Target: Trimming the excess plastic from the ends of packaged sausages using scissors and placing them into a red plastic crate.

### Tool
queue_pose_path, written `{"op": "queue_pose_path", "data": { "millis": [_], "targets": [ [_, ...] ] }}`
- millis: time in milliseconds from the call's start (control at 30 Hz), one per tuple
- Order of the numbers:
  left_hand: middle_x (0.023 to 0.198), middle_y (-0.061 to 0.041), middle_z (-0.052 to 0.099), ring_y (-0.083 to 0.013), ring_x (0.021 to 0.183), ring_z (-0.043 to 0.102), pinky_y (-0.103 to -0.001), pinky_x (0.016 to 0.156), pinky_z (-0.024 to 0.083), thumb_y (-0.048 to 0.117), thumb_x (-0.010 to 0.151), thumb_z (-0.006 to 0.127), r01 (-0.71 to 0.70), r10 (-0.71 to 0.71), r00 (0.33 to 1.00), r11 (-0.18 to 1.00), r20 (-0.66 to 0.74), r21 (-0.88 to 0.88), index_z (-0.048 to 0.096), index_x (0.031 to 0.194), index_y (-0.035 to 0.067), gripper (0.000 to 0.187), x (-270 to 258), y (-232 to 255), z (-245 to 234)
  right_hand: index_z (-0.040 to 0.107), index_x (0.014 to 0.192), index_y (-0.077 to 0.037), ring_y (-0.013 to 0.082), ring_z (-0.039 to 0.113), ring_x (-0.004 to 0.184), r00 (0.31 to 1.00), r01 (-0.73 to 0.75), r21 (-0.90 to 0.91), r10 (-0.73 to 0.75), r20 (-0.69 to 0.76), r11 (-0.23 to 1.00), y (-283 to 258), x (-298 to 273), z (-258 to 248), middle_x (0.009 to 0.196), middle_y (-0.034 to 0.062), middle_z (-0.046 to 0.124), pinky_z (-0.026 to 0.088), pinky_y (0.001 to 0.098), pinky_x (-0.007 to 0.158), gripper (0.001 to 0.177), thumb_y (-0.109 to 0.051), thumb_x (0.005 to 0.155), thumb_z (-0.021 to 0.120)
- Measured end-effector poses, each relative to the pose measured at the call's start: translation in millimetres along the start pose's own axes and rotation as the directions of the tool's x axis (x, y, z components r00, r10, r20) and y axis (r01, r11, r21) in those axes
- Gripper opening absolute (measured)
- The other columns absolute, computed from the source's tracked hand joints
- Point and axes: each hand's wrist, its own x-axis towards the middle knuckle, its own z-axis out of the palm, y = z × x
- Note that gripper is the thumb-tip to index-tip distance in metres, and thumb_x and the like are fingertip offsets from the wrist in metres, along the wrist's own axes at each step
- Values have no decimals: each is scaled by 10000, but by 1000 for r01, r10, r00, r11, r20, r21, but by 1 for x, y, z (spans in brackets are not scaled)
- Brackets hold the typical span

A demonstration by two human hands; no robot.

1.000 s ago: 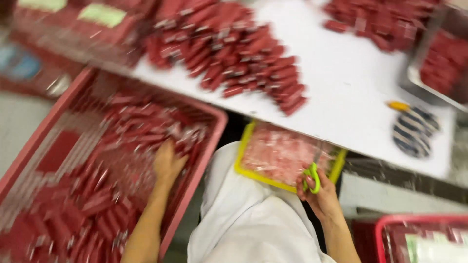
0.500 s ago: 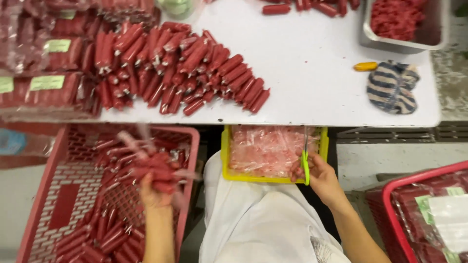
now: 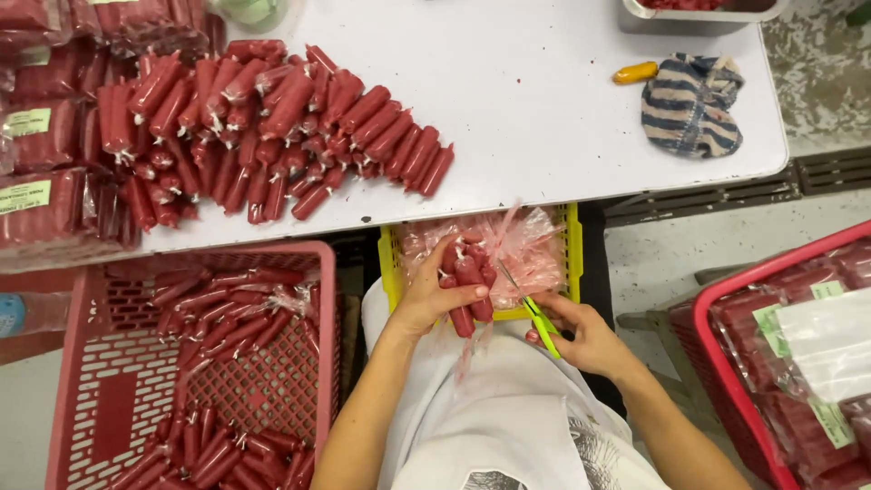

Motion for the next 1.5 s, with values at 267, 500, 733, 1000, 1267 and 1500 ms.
{"op": "queue_pose_path", "data": {
  "millis": [267,500,733,1000,1267,1500],
  "targets": [
    [991,-77,664,-144,841,671,-291,781,592,63,615,927,55,-55,995,998,82,8,611,1349,144,803,2,15,1,647,1360,-19,137,663,655,992,-108,248,88,89,963,17,4,2,836,126,725,617,270,576,617,133,779,787],
    [943,-69,669,-127,804,676,-262,750,591,61,638,905,88,-86,993,996,86,-22,574,1377,134,813,0,18,-4,647,1339,32,95,631,559,986,-157,318,130,105,935,21,1,4,745,119,699,561,208,489,554,136,807,760],
    [1028,-95,666,-139,867,659,-264,796,577,83,641,915,101,-100,990,995,99,-9,591,1379,122,807,1,6,-7,598,1380,17,144,586,417,979,-183,339,138,153,923,24,2,8,685,190,688,468,210,335,624,151,793,761],
    [1010,-92,671,-140,858,659,-269,785,572,129,664,894,87,-79,992,993,100,-82,589,1372,103,771,3,10,-10,610,1355,22,162,591,417,982,-177,359,142,121,917,28,-3,3,684,197,687,453,210,322,594,146,793,760],
    [958,-104,673,-164,838,664,-276,762,566,179,675,862,79,-53,989,979,142,-186,565,1396,89,785,-2,17,1,603,1378,30,177,669,677,990,-116,295,88,107,948,43,-2,12,828,192,714,625,310,625,625,157,787,763],
    [896,-67,667,-120,783,659,-238,744,556,156,642,870,73,-46,983,986,176,-150,547,1424,87,848,-5,27,4,582,1373,27,152,605,447,984,-154,368,109,141,917,36,4,8,709,184,665,488,215,360,603,158,806,737]
  ]
}}
